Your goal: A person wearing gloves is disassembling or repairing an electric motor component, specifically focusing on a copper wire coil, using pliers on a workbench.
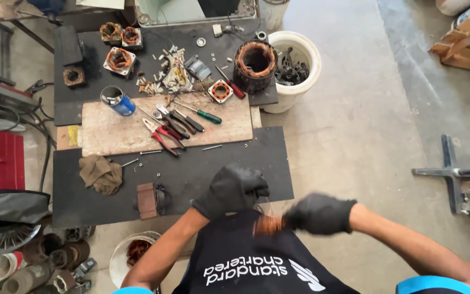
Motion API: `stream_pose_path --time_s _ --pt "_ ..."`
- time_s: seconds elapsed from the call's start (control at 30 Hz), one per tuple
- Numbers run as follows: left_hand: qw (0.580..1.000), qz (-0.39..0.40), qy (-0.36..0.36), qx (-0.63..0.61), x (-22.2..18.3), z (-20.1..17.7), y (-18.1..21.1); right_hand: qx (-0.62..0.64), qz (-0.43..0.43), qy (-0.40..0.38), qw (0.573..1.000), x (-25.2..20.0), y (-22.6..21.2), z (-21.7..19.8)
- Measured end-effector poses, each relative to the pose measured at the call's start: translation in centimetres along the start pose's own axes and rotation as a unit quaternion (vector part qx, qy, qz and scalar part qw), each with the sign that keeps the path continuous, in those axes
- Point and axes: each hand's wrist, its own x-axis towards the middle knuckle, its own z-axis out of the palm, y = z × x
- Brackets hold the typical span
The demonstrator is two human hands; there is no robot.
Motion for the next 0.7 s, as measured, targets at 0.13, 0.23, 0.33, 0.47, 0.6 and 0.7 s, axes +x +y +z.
stream_pose_path --time_s 0.13,0.23,0.33,0.47,0.6,0.7 --pt "0.991 -0.135 -0.009 -0.011 -2.3 2.4 -2.3 0.11 0.049 0.121 0.985 1.3 4.5 -1.7" --pt "0.996 -0.081 -0.029 -0.028 -2.1 0.3 -1.5 -0.14 0.039 0.155 0.977 2.2 1.3 -2.7" --pt "0.994 -0.097 -0.04 -0.015 -2.7 0.8 -1.8 0.047 -0.031 -0.076 0.996 2.8 -1.3 0.9" --pt "0.975 -0.192 -0.047 -0.101 -5.7 4.1 -5.3 0.192 0.072 -0.078 0.976 4.9 -1.3 -1.8" --pt "0.93 -0.33 -0.106 -0.125 -7.4 4.5 -6.1 0.546 0.027 -0.054 0.836 7.4 0.7 2.4" --pt "0.936 -0.33 -0.102 -0.064 -8.1 4.6 -6.5 0.588 0.129 0.079 0.795 10.9 0.9 3.6"
